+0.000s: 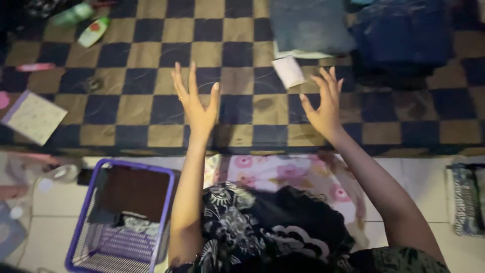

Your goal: The person folds multiple garments including shirts, pants, and jeans on a checkered bed surface and places each folded item into a purple laundry basket. The person handles each item one at a time, smoothing and aligning edges before stacking them in the basket.

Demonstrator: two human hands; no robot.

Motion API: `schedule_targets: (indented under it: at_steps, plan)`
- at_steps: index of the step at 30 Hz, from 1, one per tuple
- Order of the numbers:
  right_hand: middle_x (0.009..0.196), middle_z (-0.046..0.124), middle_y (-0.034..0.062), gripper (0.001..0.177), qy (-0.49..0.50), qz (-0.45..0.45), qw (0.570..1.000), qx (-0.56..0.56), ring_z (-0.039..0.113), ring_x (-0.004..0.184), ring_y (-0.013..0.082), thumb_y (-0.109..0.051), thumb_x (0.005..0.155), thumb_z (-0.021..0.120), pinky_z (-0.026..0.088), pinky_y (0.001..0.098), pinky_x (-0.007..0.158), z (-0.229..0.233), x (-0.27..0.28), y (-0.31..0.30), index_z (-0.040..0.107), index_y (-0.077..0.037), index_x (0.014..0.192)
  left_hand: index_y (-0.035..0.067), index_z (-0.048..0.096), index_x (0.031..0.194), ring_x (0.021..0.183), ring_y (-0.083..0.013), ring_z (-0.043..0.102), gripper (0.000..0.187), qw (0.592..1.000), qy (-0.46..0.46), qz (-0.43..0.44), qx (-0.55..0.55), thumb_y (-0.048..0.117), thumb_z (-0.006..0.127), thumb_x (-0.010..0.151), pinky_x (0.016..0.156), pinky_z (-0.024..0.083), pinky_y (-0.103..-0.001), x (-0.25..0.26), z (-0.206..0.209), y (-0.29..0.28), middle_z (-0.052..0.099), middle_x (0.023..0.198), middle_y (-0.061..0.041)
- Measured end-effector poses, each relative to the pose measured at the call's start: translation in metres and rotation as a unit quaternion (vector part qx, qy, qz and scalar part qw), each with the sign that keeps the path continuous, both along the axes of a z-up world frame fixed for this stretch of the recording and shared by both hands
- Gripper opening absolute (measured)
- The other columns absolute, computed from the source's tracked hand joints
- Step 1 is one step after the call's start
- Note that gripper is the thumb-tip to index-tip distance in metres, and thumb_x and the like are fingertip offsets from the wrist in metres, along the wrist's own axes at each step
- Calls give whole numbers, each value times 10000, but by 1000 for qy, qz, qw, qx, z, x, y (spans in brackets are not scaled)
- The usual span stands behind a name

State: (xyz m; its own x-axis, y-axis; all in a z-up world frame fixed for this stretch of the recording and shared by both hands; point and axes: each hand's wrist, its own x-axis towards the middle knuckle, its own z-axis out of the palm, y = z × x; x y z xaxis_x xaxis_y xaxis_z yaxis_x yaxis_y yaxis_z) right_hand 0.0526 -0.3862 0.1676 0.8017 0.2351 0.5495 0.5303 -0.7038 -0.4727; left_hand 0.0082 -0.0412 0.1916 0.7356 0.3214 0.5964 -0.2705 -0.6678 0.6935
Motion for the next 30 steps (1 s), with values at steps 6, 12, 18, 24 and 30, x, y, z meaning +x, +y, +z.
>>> schedule_targets:
  at_steps: [6, 12, 18, 24, 30]
  plan:
    - [1574, 462, 208, 511, -11, -81, 997, 9, 279, 1582, 451, -206, 984, 772, 126, 668, 1285, 14, 17, -103, 553, -58, 1421, 105, 343, 1624, 1583, -448, 268, 772, 995, 15, -95, -34, 337, 751, 1011, 1298, 237, -556, 58, 8, -109, 297, 1687, -234]
    - [1553, 487, 207, 502, -13, -160, 987, -8, 307, 1563, 454, -280, 1029, 758, 144, 635, 1293, 21, 32, -199, 556, -63, 1434, 29, 388, 1576, 1487, -405, 449, 802, 975, 71, -175, -120, 459, 709, 980, 1246, 350, -467, 115, -15, -233, 462, 1575, -248]
    - [1498, 543, 203, 496, -33, -220, 975, 23, 376, 1511, 439, -296, 1024, 770, 194, 604, 1259, 14, 64, -274, 572, -53, 1409, -64, 398, 1528, 1443, -431, 447, 955, 946, 204, -209, -141, 656, 630, 943, 1186, 346, -441, 170, -55, -339, 466, 1522, -310]
    - [1451, 537, 252, 565, 12, -255, 966, 50, 427, 1431, 441, -376, 1027, 763, 285, 521, 1193, -17, 121, -331, 565, 5, 1394, -95, 461, 1464, 1378, -408, 539, 1123, 881, 297, -249, -271, 788, 568, 779, 1147, 394, -424, 228, -84, -407, 567, 1441, -304]
    - [1448, 529, 303, 724, 66, -256, 962, 76, 487, 1372, 424, -499, 1036, 705, 364, 452, 1171, -71, 194, -368, 526, 74, 1440, -188, 313, 1495, 1479, -422, 365, 1384, 858, 418, -172, -243, 876, 660, 680, 1208, 283, -426, 283, -120, -451, 379, 1550, -351]
